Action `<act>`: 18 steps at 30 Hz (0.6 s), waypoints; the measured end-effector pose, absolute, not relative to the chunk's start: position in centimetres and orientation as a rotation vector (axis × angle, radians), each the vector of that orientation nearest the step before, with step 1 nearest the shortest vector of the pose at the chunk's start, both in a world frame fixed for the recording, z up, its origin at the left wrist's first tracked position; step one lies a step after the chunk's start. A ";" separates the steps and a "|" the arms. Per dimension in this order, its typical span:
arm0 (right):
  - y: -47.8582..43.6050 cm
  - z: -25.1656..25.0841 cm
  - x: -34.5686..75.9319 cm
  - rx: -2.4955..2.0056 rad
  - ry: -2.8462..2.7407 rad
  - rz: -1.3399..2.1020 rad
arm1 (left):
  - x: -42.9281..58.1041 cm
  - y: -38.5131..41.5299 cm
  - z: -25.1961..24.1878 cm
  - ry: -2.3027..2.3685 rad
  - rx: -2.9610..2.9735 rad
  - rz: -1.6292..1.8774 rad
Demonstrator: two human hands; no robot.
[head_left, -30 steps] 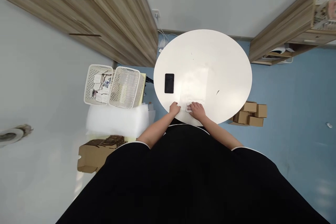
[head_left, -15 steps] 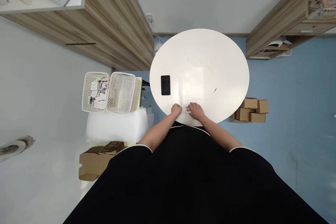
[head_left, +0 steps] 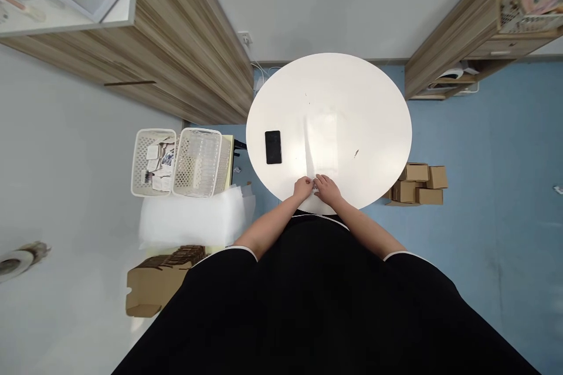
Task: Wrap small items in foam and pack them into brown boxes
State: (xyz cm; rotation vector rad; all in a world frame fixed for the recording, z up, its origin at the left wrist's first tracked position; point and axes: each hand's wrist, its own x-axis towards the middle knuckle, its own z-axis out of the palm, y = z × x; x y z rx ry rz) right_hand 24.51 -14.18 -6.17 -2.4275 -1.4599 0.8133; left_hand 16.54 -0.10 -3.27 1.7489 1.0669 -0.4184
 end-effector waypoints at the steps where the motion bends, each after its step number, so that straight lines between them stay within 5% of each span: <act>1: -14.2 -6.4 24.5 -2.421 -1.437 0.825 | 16.8 -0.3 -3.2 1.055 1.764 -0.431; 10: -16.1 -7.4 24.5 -2.307 -1.187 0.846 | 15.8 -1.6 -2.4 0.708 2.053 -0.488; 18: -18.1 -7.6 26.2 -2.536 -0.268 0.809 | 14.2 -2.2 -3.5 0.429 2.308 -0.541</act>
